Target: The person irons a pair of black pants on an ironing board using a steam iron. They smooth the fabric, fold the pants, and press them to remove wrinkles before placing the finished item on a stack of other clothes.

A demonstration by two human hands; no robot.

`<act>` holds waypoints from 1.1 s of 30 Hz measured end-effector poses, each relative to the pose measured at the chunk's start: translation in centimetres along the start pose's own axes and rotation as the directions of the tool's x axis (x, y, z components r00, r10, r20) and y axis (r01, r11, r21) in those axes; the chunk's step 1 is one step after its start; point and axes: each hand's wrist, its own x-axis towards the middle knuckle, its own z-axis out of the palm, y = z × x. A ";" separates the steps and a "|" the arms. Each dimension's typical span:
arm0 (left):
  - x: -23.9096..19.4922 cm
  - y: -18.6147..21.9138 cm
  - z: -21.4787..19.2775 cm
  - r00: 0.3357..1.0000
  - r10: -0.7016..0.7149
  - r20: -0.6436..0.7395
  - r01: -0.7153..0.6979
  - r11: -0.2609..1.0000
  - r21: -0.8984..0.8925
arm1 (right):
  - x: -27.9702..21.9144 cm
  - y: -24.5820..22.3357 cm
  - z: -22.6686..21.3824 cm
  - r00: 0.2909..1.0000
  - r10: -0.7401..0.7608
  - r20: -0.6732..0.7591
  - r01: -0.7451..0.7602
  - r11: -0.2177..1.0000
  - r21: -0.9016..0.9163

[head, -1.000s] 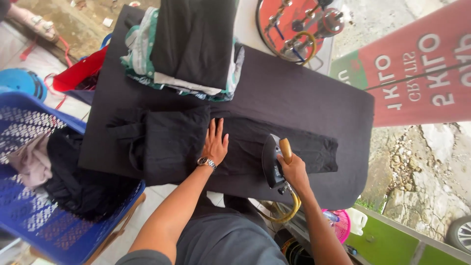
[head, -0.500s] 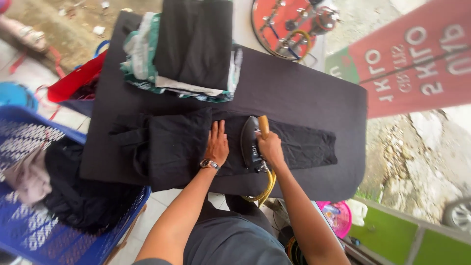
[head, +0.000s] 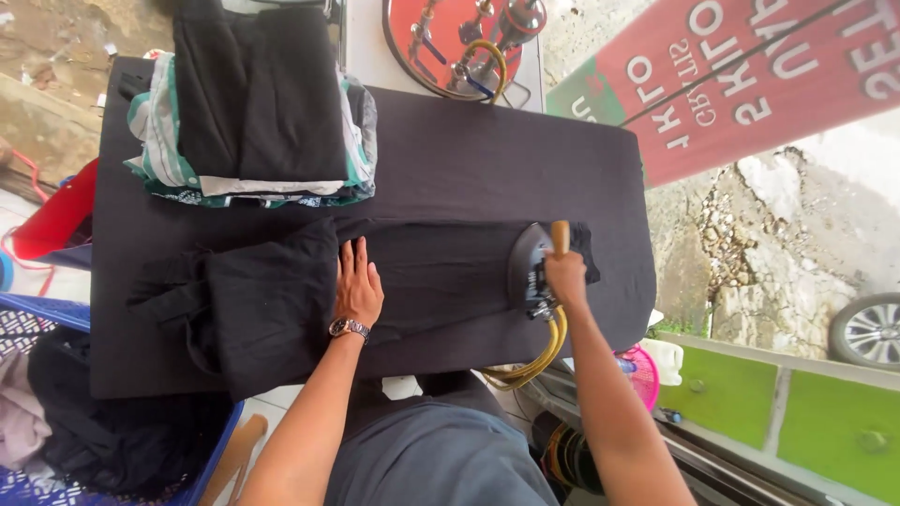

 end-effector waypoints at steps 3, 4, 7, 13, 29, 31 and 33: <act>-0.1 0.2 0.1 0.999 0.016 -0.051 -0.013 0.999 0.047 | 4.4 4.1 -1.9 0.993 0.096 -0.061 -0.088 0.989 0.119; -0.2 0.0 0.6 0.998 0.030 -0.048 -0.028 0.998 0.049 | 5.7 5.2 -2.5 0.992 0.107 -0.063 -0.098 0.987 0.129; -0.4 -0.6 1.4 0.999 0.021 -0.045 -0.018 0.997 0.072 | 9.8 7.6 -3.5 0.988 0.135 -0.079 -0.128 0.988 0.084; -0.3 0.1 1.5 1.000 0.020 -0.019 -0.016 0.982 0.187 | 10.7 7.1 -6.1 0.987 0.159 -0.035 -0.151 0.975 0.165; -8.3 9.4 1.1 0.981 -0.049 0.188 0.004 0.973 0.230 | 10.1 7.3 -6.5 0.996 -0.073 0.059 0.066 0.991 0.117; -9.4 7.5 -0.2 0.977 -0.064 0.202 0.014 0.971 0.238 | 10.3 7.5 -6.5 0.994 -0.079 0.074 0.068 0.988 0.137; -10.7 5.4 -1.5 0.991 -0.120 0.058 0.098 0.952 0.291 | 10.7 7.8 -6.7 0.977 -0.148 0.152 0.130 0.984 0.124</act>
